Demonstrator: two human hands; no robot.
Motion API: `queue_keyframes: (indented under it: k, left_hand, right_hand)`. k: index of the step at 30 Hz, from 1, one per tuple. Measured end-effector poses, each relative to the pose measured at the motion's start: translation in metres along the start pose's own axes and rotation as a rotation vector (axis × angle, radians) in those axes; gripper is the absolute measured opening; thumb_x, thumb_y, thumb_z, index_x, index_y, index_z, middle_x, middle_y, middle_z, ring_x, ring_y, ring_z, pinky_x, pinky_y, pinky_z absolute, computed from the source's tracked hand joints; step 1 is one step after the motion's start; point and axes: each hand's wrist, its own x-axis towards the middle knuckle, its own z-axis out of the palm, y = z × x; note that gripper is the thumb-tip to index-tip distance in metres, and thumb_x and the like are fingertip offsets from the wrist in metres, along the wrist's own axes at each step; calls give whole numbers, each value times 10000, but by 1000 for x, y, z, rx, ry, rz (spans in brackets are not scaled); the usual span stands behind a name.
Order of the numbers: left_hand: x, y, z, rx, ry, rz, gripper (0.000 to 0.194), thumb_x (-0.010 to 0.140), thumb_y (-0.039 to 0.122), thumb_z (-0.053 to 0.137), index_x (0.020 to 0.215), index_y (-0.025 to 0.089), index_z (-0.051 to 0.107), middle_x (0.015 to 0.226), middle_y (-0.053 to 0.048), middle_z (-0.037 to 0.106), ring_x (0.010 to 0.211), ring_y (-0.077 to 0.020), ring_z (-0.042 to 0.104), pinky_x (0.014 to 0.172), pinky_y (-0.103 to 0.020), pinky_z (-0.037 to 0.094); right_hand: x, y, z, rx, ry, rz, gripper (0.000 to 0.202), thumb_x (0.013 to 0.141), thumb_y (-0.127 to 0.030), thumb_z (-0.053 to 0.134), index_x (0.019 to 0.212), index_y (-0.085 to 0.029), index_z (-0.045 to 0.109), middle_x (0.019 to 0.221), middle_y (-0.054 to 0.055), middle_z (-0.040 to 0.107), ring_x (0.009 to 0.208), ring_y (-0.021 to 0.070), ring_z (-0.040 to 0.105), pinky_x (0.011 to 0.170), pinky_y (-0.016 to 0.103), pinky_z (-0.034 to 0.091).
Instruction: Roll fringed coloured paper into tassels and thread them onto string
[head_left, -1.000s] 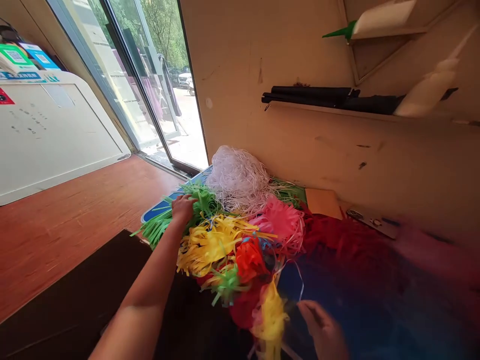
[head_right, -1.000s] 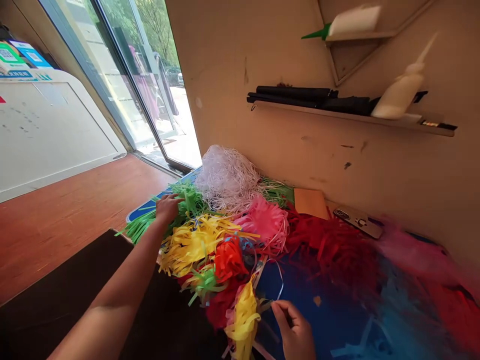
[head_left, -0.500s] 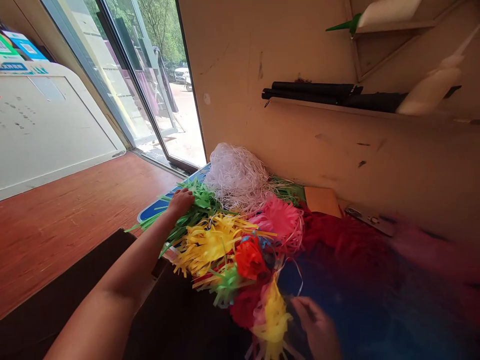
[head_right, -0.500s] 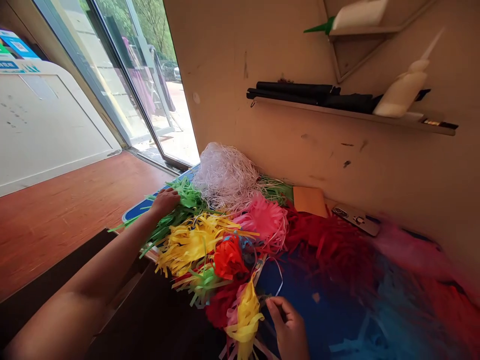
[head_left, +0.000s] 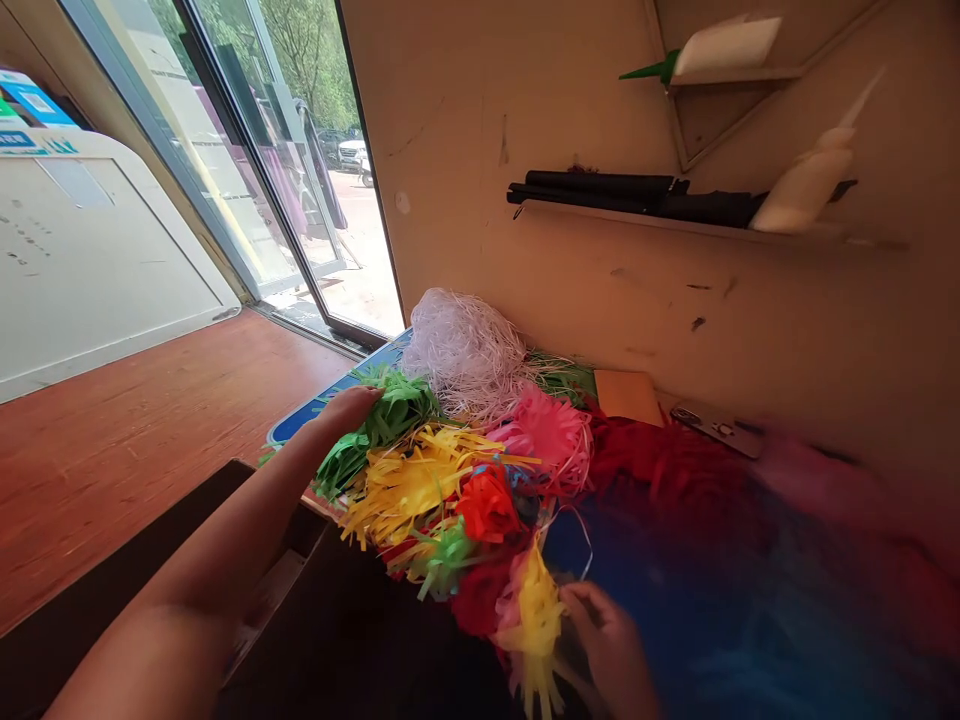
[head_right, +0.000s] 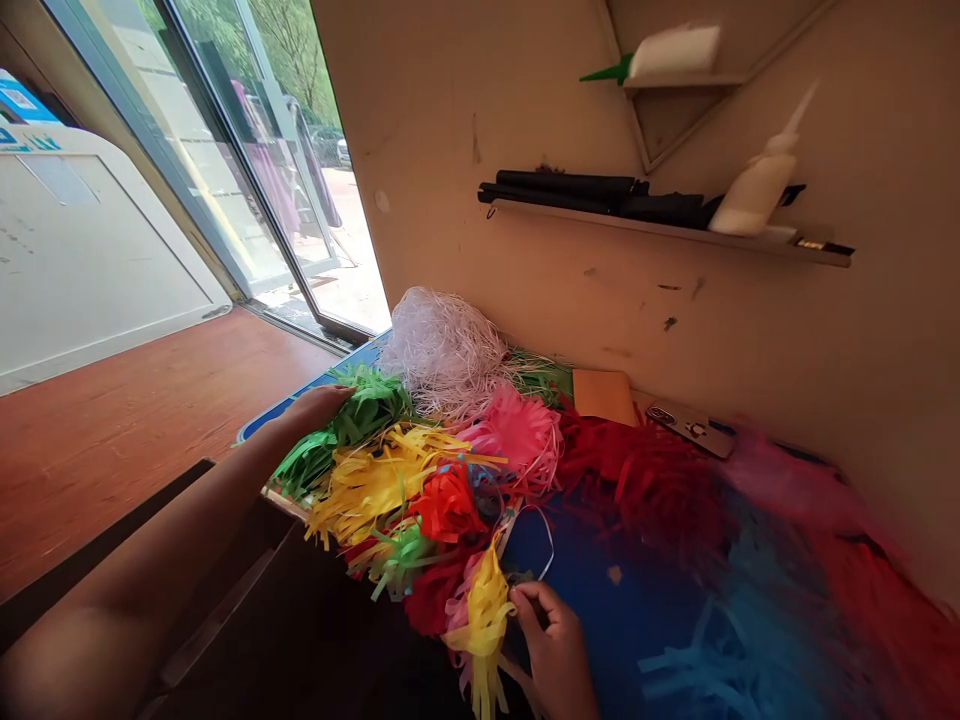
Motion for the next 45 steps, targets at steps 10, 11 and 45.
queue_keyframes:
  k: [10, 11, 45]
  left_hand:
    - [-12, 26, -53, 32, 419, -25, 183, 790, 195, 530, 862, 181, 697, 1057, -107, 653, 1059, -255, 585, 954, -399, 469]
    - [-12, 33, -61, 28, 484, -31, 203, 811, 200, 510, 906, 182, 688, 1104, -106, 638, 1104, -250, 562, 991, -409, 447]
    - [-158, 403, 16, -649, 460, 748, 338, 806, 168, 597, 1121, 285, 560, 1144, -83, 593, 1110, -268, 552, 960, -449, 446]
  right_hand:
    - [3, 19, -3, -221, 101, -267, 306, 761, -266, 578, 1023, -223, 729, 1103, 89, 690, 950, 254, 663, 848, 360, 537]
    - [6, 23, -5, -259, 137, -303, 359, 755, -244, 572, 1087, -229, 707, 1174, 90, 662, 973, 252, 656, 880, 383, 526]
    - [3, -27, -86, 472, 517, -83, 297, 777, -373, 626, 989, -175, 688, 841, 25, 708, 825, 204, 629, 752, 288, 495]
